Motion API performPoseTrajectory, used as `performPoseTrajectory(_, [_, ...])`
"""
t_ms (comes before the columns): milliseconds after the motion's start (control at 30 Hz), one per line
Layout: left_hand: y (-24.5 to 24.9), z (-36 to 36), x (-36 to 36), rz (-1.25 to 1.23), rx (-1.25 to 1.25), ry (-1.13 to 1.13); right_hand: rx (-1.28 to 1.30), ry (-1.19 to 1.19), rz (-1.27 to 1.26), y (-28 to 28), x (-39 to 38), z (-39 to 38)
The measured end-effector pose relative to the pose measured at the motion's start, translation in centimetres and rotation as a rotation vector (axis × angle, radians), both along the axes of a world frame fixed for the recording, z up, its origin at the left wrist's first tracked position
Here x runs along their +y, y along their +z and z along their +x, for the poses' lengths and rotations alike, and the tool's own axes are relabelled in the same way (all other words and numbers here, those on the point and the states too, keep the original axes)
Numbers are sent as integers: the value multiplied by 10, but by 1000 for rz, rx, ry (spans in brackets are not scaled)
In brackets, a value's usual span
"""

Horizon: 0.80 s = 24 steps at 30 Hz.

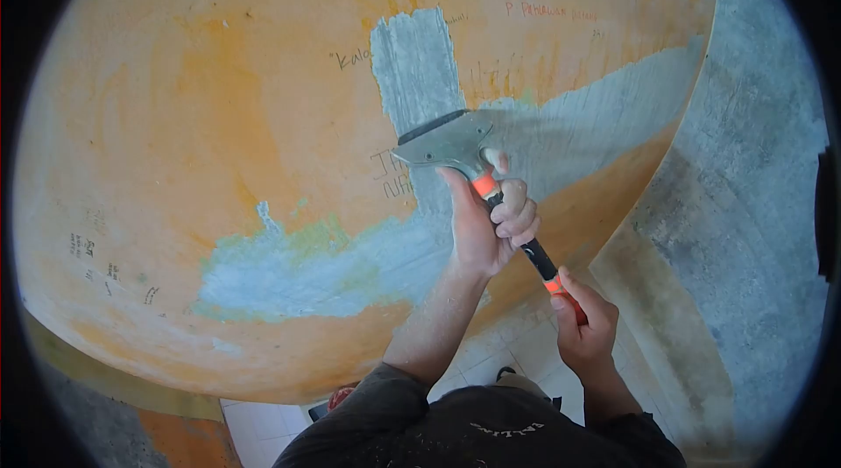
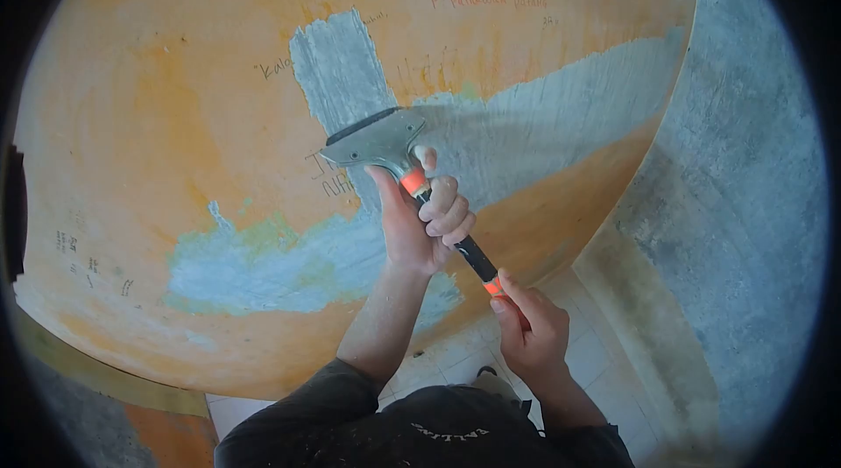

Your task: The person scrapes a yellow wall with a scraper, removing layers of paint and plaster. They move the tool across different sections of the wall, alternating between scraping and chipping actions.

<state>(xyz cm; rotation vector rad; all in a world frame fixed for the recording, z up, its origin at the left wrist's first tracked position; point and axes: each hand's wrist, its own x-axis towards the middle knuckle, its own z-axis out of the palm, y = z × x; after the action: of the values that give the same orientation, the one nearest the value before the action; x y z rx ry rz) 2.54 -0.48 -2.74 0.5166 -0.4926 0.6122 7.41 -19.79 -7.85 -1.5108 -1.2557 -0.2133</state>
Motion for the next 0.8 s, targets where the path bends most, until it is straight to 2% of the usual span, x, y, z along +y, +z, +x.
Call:
performPoseTrajectory(133, [10,5,9,57,-63,-27,22,7,55,13,8,-1])
performPoseTrajectory(200, [9,4,5,99,-91,-10,-50,-13,48,12,8,1])
performPoseTrajectory(300, [-5,-6,-3,-19,42,26,18,5,-22,3,-2,-7])
performPoseTrajectory(333, [-2,-4,-1,57,-8,29,11,9,-11,7,2,-6])
performPoseTrajectory(467, [28,2,11,100,-66,2,-9,-18,3,27,8,-9])
performPoseTrajectory(567, [23,-5,-1,-29,13,10,-7,-21,1,25,1,-8])
performPoseTrajectory(633, [-1,-4,-2,-32,2,-6,-14,-32,-54,14,-6,-13])
performPoseTrajectory(667, [-8,-3,0,15,-28,-7,-71,-20,15,7,-2,-10])
performPoseTrajectory(800, [29,5,11,59,-100,-59,-8,-42,-13,34,8,-5])
